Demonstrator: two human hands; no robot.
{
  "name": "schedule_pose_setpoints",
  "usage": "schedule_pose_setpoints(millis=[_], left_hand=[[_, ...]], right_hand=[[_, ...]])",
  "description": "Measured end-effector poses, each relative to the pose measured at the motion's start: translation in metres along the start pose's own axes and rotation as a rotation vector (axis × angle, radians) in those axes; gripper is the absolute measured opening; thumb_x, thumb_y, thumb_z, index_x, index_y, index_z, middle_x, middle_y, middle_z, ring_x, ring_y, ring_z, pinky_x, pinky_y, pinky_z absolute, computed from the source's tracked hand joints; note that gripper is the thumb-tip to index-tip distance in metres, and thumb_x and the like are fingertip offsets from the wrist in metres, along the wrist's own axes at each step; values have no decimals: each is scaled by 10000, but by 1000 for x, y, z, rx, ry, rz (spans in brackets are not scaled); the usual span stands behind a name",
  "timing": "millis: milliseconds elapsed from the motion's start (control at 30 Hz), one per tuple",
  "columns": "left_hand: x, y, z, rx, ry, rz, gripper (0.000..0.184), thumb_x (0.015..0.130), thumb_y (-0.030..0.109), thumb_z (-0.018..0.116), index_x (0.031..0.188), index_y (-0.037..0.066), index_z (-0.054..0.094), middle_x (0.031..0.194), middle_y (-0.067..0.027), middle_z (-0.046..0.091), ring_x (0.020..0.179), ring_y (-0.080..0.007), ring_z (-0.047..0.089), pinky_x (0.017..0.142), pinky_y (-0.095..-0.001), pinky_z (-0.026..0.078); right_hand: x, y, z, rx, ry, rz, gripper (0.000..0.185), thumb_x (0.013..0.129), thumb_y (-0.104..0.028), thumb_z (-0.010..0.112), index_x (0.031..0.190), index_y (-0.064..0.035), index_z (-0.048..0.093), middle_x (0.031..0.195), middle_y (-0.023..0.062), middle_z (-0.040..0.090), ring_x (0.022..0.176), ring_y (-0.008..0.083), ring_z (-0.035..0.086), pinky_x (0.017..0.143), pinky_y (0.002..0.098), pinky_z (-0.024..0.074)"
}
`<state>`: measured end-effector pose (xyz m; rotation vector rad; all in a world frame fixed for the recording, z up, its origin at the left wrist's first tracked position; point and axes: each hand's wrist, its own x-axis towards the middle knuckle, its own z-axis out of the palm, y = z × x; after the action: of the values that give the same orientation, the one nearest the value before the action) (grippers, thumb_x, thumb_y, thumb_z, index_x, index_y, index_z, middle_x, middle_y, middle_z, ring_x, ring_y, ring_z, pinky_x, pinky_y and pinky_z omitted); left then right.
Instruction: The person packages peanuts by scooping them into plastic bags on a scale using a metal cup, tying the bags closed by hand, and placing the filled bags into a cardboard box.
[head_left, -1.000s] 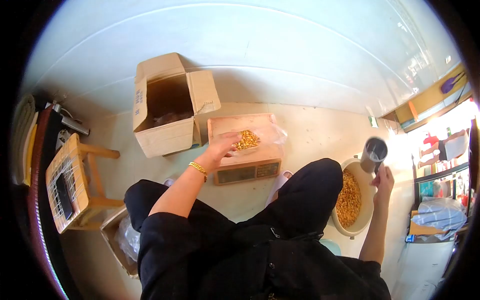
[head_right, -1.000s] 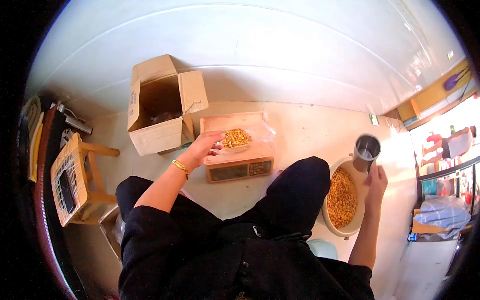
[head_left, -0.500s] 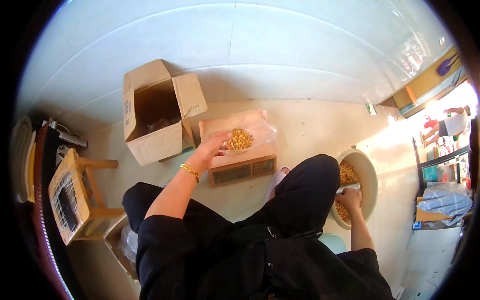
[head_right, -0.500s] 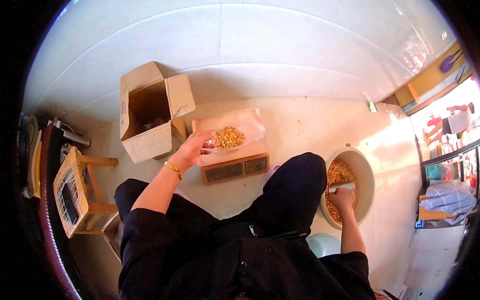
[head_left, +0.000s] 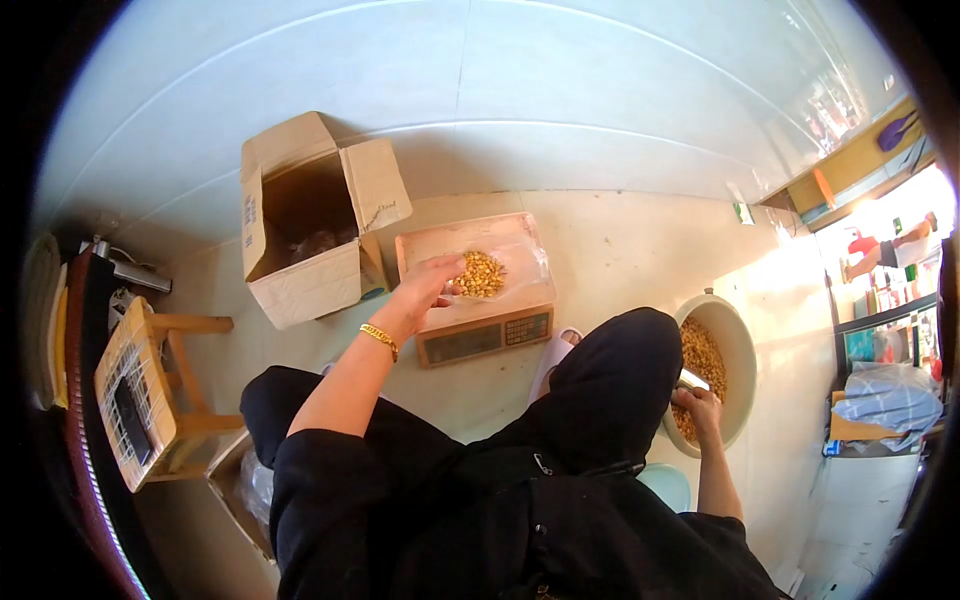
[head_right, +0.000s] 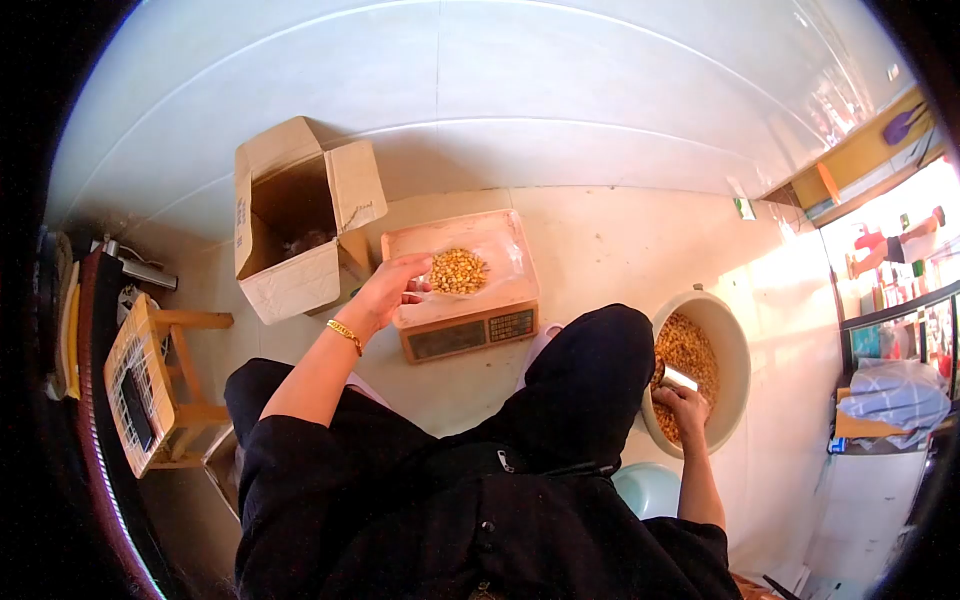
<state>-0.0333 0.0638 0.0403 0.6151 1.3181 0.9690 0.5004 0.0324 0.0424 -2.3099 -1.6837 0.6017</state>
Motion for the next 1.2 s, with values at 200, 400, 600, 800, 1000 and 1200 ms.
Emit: schedule_pose_setpoints(millis=[200, 400, 600, 800, 1000, 1200], left_hand=[[-1, 2, 1, 12, 29, -40, 429, 901, 263, 575, 1279, 70, 512, 972, -10, 572, 799, -102, 535, 693, -256, 443], [-4, -1, -3, -4, 54, -48, 424, 901, 262, 570, 1270, 60, 515, 1012, -17, 574, 821, -109, 545, 694, -259, 443], [-5, -5, -9, -9, 49, -24, 460, 898, 266, 570, 1295, 47, 491, 1064, -27, 567, 835, -120, 549, 699, -269, 445], [-6, -5, -5, 6, 56, -37, 466, 898, 266, 569, 1304, 54, 487, 1059, -30, 568, 837, -128, 549, 696, -270, 448], [-5, -6, -4, -7, 54, -38, 424, 898, 247, 572, 1277, 68, 505, 1021, -24, 569, 798, -118, 547, 674, -263, 450], [-6, -5, -6, 19, 5, -62, 341, 901, 260, 569, 1184, 72, 545, 915, 0, 569, 769, -104, 534, 661, -238, 445]], right_hand=[[2, 4, 11, 473, -46, 167, 263, 808, -274, 637, 723, -25, 654, 608, 5, 544, 512, 110, 467, 468, 243, 341], [-5, -3, 11, 732, 34, 261, 237, 838, -266, 616, 695, -78, 604, 590, -32, 483, 490, 79, 417, 438, 239, 295], [-16, -8, -1, 823, 185, 318, 229, 846, -288, 630, 694, -129, 567, 606, -46, 465, 497, 68, 383, 435, 231, 269], [-7, 42, -10, 1122, 158, 342, 216, 855, -261, 622, 687, -159, 534, 595, -59, 458, 497, 58, 386, 432, 214, 267], [-18, 37, -8, 1377, 184, 404, 182, 876, -231, 586, 716, -167, 529, 581, -61, 482, 479, 51, 423, 381, 177, 305], [-20, 39, -1, 1381, 191, 397, 218, 857, -308, 605, 700, -171, 540, 546, -56, 445, 427, 63, 386, 350, 190, 285]])
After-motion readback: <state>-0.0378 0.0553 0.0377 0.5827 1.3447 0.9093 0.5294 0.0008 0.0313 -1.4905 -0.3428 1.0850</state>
